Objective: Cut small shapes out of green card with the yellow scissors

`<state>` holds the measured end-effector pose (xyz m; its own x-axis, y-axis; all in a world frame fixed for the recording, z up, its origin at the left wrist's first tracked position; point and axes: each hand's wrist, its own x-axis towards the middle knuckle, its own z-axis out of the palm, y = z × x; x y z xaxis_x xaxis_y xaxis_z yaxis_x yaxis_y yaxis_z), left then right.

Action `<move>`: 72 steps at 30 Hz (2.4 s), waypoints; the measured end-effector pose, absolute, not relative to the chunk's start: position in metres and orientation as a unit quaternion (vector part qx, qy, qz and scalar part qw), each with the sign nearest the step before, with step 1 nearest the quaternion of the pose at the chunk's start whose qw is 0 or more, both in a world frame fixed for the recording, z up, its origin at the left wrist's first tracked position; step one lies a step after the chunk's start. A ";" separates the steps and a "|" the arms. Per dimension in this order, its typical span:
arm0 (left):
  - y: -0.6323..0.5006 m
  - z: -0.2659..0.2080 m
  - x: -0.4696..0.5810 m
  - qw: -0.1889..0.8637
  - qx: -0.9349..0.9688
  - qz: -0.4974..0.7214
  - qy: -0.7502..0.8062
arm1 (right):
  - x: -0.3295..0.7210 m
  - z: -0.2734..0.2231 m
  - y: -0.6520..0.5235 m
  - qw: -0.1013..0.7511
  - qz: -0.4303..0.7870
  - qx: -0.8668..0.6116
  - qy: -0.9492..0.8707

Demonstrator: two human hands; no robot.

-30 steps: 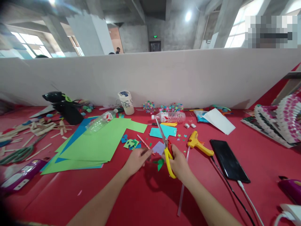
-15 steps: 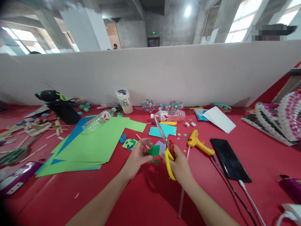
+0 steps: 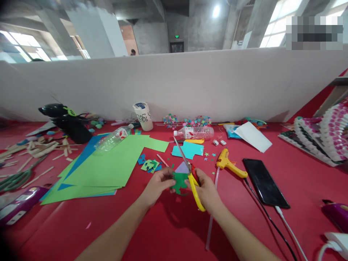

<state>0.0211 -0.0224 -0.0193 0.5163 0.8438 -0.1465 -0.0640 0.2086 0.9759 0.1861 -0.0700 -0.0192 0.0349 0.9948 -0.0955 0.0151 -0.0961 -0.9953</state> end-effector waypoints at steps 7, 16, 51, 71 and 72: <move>-0.024 -0.016 0.020 0.674 0.530 0.350 0.377 | 0.180 -0.025 -0.073 0.443 0.560 -0.520 -0.469; -0.020 -0.010 0.013 0.688 0.513 0.332 0.391 | 0.183 -0.020 -0.077 0.434 0.527 -0.532 -0.501; -0.006 0.003 -0.004 0.633 0.456 0.472 0.411 | 0.188 0.000 -0.088 0.182 0.474 -0.559 -0.656; -0.005 0.002 -0.007 0.665 0.450 0.447 0.394 | 0.188 -0.014 -0.092 0.195 0.518 -0.574 -0.604; -0.005 0.002 -0.007 0.668 0.450 0.444 0.392 | 0.188 -0.014 -0.091 0.197 0.519 -0.575 -0.602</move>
